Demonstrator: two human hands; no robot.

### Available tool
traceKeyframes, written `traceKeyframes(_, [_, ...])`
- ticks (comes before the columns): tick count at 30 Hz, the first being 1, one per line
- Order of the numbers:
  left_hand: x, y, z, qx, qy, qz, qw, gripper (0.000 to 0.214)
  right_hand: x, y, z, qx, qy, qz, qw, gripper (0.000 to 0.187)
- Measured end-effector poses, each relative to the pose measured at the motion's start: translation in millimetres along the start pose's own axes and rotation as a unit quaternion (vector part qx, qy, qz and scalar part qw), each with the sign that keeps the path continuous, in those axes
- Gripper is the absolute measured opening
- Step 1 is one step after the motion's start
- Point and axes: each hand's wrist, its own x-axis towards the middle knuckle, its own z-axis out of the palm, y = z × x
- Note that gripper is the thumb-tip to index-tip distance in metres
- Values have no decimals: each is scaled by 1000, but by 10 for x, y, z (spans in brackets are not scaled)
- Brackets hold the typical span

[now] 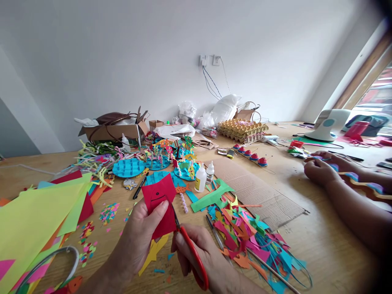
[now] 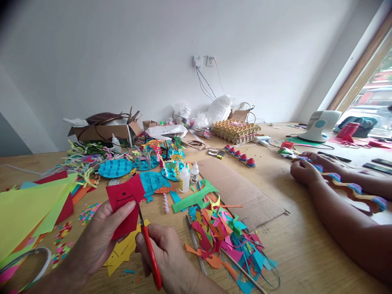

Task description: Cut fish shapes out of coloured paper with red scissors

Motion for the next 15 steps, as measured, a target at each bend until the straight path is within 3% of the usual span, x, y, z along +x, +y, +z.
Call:
traceKeyframes(6, [-19, 19, 36, -7, -14, -7, 1000, 18, 1, 4, 15, 19, 1, 8, 1000, 49])
traceKeyframes(15, [-21, -26, 14, 19, -2, -16, 1000, 21, 34, 70, 15, 22, -2, -7, 1000, 62])
